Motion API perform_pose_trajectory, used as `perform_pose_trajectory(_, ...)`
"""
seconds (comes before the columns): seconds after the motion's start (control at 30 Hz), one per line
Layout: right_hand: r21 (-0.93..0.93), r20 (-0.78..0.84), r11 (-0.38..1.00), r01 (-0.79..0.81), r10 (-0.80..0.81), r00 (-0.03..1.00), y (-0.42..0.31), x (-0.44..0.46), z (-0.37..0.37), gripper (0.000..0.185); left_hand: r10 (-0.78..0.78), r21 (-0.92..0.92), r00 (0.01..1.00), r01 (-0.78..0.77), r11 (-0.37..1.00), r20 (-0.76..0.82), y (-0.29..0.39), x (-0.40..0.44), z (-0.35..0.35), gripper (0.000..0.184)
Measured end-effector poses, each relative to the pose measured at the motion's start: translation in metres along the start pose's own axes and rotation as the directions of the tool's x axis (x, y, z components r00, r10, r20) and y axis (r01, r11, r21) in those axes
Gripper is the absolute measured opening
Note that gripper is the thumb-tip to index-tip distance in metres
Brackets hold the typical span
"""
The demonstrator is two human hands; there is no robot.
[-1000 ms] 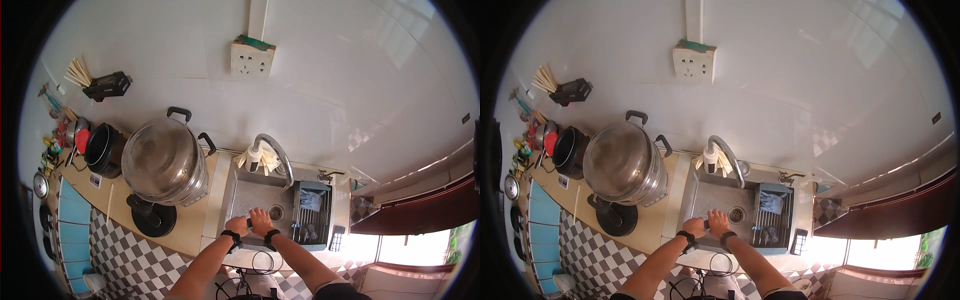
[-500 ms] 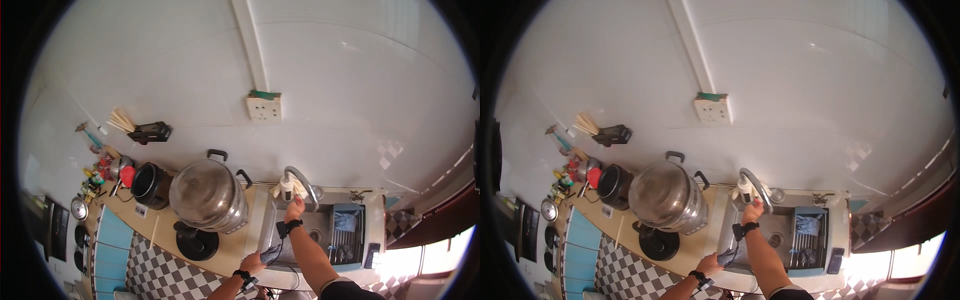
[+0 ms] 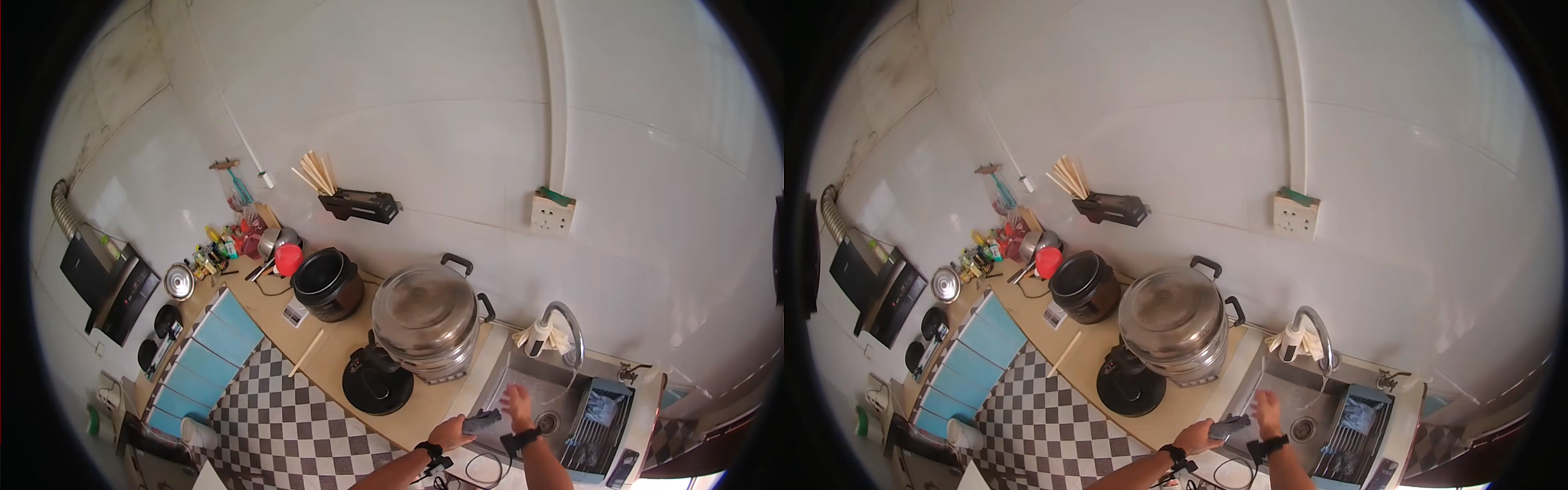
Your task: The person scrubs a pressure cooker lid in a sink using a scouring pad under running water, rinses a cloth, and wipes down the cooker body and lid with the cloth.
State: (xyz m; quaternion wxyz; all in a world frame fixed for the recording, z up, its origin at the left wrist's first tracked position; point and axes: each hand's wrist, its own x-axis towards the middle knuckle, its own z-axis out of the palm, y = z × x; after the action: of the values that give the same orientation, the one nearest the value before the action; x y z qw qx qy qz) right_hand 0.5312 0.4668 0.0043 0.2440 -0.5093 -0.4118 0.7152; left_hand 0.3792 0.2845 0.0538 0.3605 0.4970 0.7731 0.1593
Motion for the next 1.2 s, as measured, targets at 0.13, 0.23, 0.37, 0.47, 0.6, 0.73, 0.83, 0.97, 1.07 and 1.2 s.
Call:
perform_pose_trajectory(0.13, 0.025, 0.134, 0.995, -0.092, 0.088, 0.987, -0.008, -0.083, 0.019, 0.053, 0.111, -0.064, 0.992, -0.115, 0.991, -0.065, -0.005, -0.002, -0.003, 0.064)
perform_pose_trajectory(0.23, 0.075, 0.185, 0.997, -0.021, 0.007, 0.983, -0.003, -0.108, 0.046, 0.065, 0.271, -0.137, 0.946, -0.296, 0.945, -0.177, -0.019, -0.022, -0.017, 0.062)
perform_pose_trajectory(0.37, -0.086, 0.243, 0.907, 0.411, -0.381, 0.892, -0.028, -0.173, 0.132, 0.078, 0.241, -0.426, 0.958, -0.285, 0.858, -0.154, -0.08, -0.06, -0.077, 0.059)
perform_pose_trajectory(0.47, 0.05, 0.338, 0.915, 0.399, -0.392, 0.856, -0.038, -0.216, 0.225, 0.071, 0.279, -0.534, 0.921, -0.387, 0.752, -0.273, -0.134, -0.116, -0.139, 0.064)
perform_pose_trajectory(0.6, 0.045, 0.628, 0.915, 0.401, -0.338, 0.701, -0.016, -0.233, 0.356, 0.046, 0.152, -0.615, 0.949, -0.297, 0.731, -0.278, -0.197, -0.22, -0.224, 0.064)
perform_pose_trajectory(0.73, 0.032, 0.795, 0.893, 0.449, -0.294, 0.53, 0.005, -0.262, 0.491, 0.045, 0.033, -0.709, 0.912, -0.339, 0.618, -0.408, -0.286, -0.288, -0.278, 0.058)
perform_pose_trajectory(0.83, -0.055, 0.776, 0.86, 0.508, -0.283, 0.564, 0.015, -0.283, 0.56, 0.042, 0.013, -0.62, 0.819, -0.444, 0.646, -0.574, -0.334, -0.314, -0.307, 0.055)
perform_pose_trajectory(0.97, -0.241, 0.733, 0.722, 0.649, -0.303, 0.609, 0.026, -0.263, 0.617, 0.025, -0.191, -0.701, 0.727, -0.502, 0.507, -0.659, -0.361, -0.325, -0.341, 0.043)
perform_pose_trajectory(1.07, -0.179, 0.467, 0.91, 0.373, -0.256, 0.847, 0.015, -0.24, 0.635, 0.021, -0.338, -0.825, 0.752, -0.519, 0.225, -0.566, -0.39, -0.317, -0.366, 0.03)
perform_pose_trajectory(1.2, 0.501, 0.367, 0.863, -0.066, -0.143, 0.919, 0.005, -0.183, 0.635, 0.025, -0.461, -0.863, 0.775, -0.504, -0.039, -0.432, -0.416, -0.293, -0.415, 0.036)
